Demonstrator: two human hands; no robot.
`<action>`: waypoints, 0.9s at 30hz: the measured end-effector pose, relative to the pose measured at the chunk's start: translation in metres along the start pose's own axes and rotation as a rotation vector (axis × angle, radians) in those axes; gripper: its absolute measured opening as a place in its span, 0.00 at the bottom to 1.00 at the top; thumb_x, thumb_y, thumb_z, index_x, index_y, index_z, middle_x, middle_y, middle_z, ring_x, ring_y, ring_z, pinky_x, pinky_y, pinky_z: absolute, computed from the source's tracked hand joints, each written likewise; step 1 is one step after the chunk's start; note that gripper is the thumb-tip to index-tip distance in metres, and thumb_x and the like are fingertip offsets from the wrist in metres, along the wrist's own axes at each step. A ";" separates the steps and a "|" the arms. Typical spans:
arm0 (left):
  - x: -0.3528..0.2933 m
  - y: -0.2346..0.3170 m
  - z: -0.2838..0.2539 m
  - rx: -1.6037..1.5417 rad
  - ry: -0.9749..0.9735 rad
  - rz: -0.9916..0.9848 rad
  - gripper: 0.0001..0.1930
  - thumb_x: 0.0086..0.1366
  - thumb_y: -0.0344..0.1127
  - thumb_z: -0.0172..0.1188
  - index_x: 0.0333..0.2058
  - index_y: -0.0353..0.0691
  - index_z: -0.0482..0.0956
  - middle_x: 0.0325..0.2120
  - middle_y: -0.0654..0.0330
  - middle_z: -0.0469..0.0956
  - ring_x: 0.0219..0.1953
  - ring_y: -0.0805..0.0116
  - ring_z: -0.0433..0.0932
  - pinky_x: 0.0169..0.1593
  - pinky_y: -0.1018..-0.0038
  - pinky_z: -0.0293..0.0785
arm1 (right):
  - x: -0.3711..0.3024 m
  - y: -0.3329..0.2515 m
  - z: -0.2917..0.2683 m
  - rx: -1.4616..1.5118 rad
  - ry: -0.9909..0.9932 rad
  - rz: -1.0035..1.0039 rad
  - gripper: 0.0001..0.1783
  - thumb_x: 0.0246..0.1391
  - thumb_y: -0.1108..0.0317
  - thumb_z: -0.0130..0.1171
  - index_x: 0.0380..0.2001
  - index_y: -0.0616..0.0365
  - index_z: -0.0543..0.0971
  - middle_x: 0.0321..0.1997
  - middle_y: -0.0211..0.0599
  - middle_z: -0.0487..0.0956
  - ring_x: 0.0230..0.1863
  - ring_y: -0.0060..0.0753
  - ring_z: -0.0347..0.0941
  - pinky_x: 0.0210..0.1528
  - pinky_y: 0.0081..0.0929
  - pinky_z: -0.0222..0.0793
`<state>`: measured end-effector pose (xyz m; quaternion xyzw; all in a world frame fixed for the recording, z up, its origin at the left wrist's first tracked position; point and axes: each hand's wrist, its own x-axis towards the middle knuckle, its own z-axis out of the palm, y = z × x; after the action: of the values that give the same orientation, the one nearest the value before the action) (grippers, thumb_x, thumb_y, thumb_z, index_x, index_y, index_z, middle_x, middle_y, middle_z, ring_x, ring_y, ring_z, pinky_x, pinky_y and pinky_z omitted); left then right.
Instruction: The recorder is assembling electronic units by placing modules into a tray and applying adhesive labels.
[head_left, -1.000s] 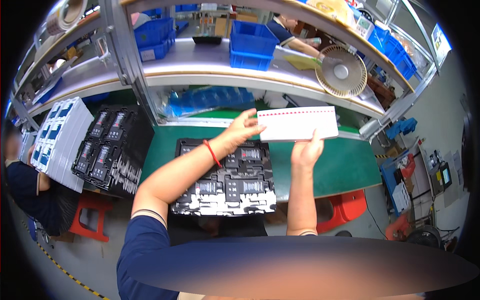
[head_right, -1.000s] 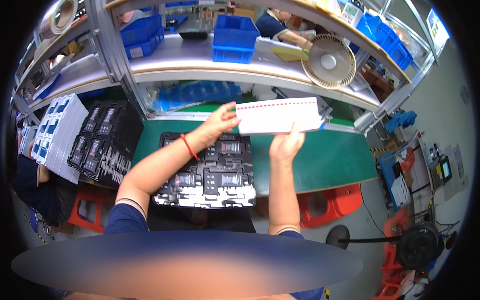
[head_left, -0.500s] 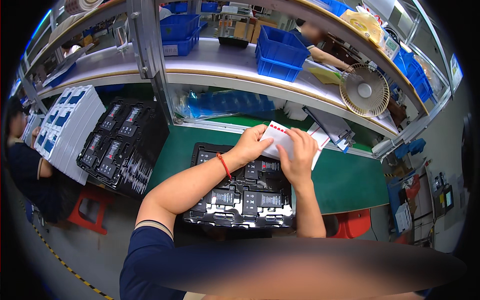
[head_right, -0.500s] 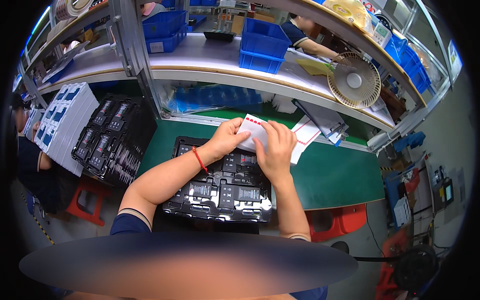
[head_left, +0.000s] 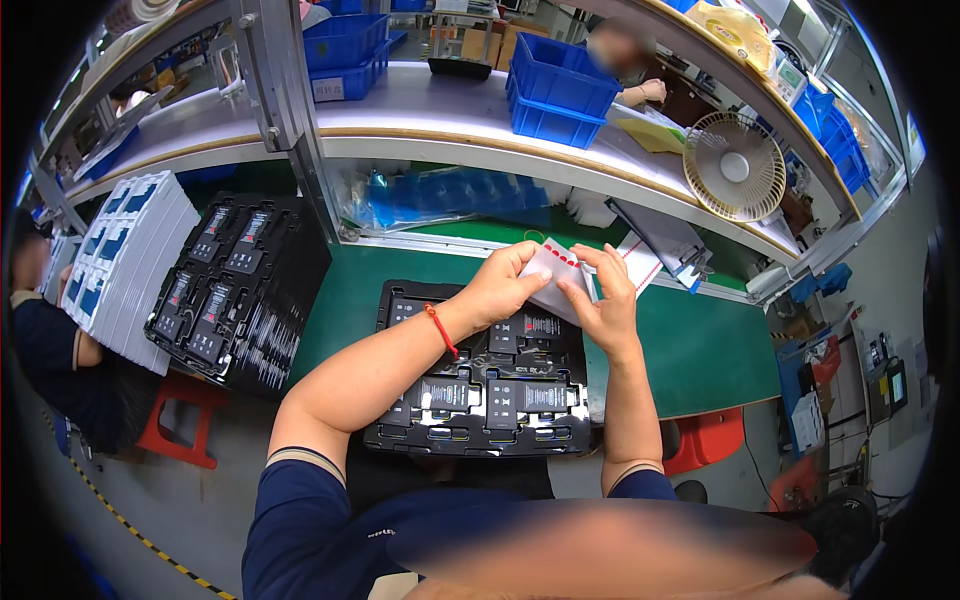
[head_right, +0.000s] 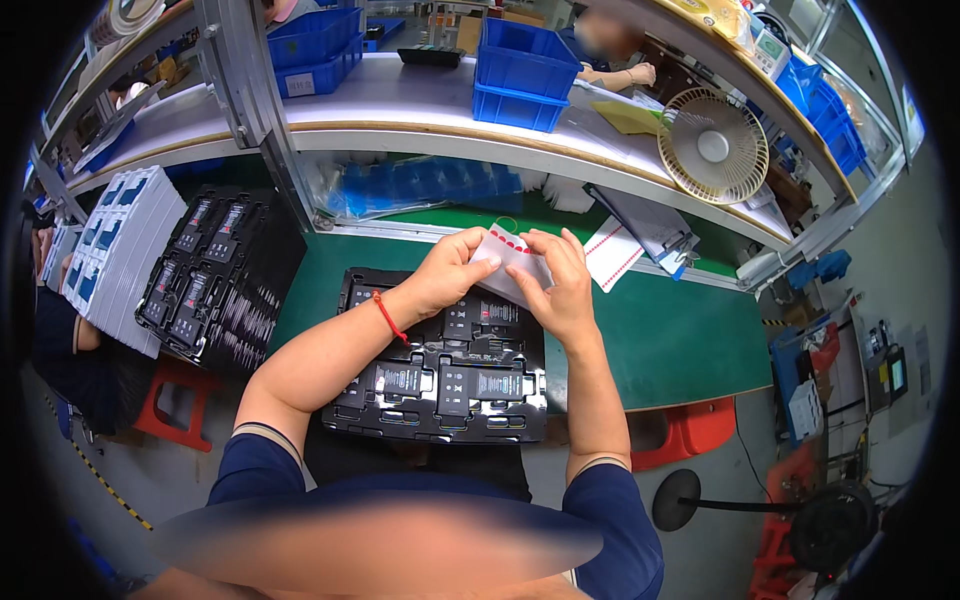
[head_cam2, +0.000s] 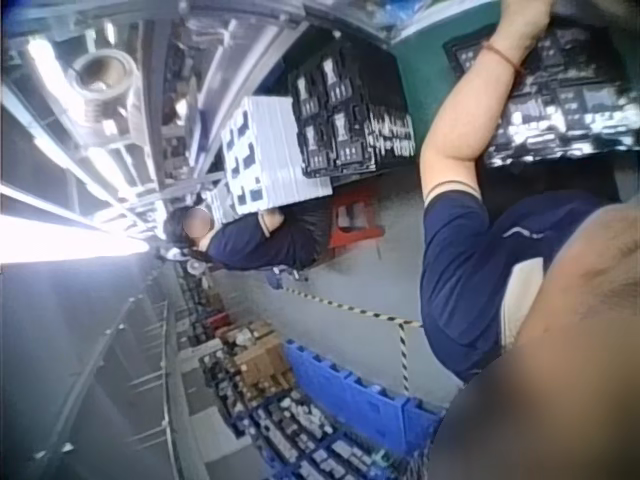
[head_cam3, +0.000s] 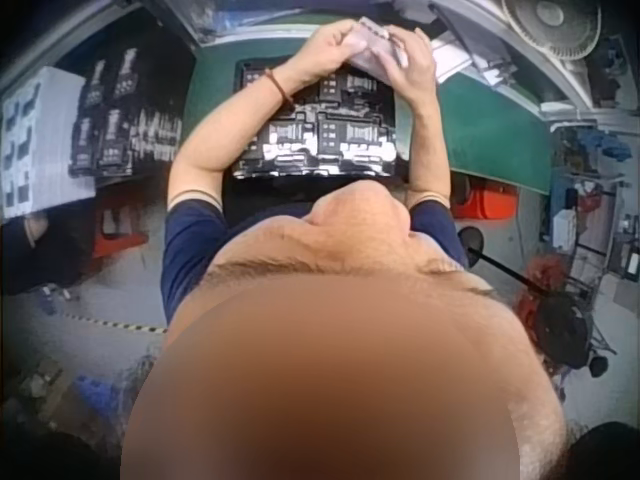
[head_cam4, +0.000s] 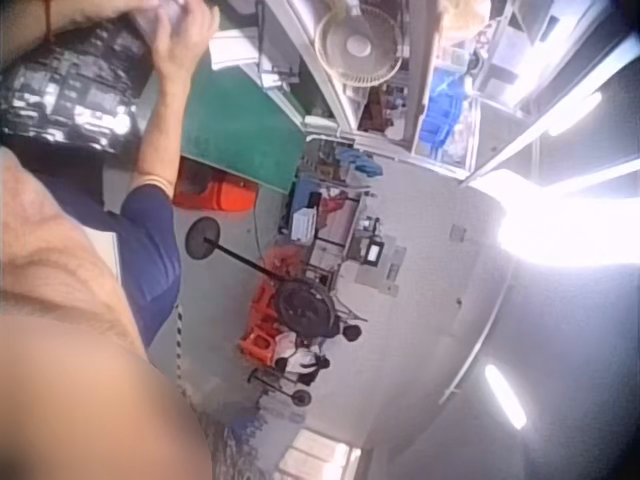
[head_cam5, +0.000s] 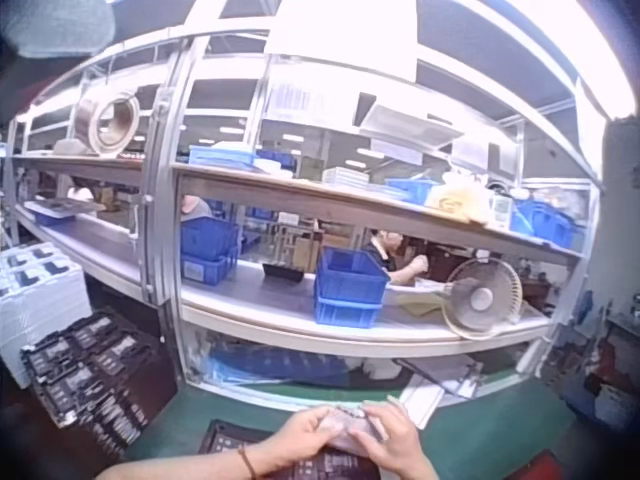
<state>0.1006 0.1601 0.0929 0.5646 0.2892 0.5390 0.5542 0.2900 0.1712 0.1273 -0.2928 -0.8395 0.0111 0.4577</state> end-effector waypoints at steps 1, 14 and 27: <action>0.000 0.001 0.001 -0.002 0.002 -0.001 0.07 0.68 0.26 0.55 0.44 0.36 0.77 0.36 0.64 0.80 0.39 0.81 0.76 0.44 0.78 0.74 | 0.000 0.000 0.001 -0.007 -0.006 -0.023 0.22 0.46 0.70 0.71 0.46 0.62 0.79 0.45 0.45 0.82 0.47 0.46 0.78 0.56 0.37 0.68; -0.002 0.006 0.002 0.008 0.037 0.001 0.18 0.69 0.26 0.57 0.56 0.38 0.69 0.40 0.60 0.81 0.41 0.77 0.78 0.45 0.78 0.74 | -0.006 -0.013 -0.005 0.018 -0.045 0.102 0.12 0.49 0.73 0.69 0.35 0.66 0.78 0.36 0.45 0.78 0.36 0.43 0.76 0.39 0.32 0.72; -0.001 -0.002 -0.003 0.064 0.057 0.033 0.07 0.67 0.28 0.61 0.42 0.37 0.75 0.38 0.65 0.79 0.41 0.79 0.78 0.46 0.79 0.75 | -0.008 -0.010 -0.010 0.141 -0.053 0.220 0.15 0.46 0.74 0.71 0.38 0.64 0.81 0.35 0.40 0.80 0.36 0.33 0.77 0.41 0.28 0.72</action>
<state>0.0982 0.1605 0.0901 0.5712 0.3126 0.5543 0.5185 0.2964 0.1562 0.1297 -0.3498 -0.8112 0.1280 0.4508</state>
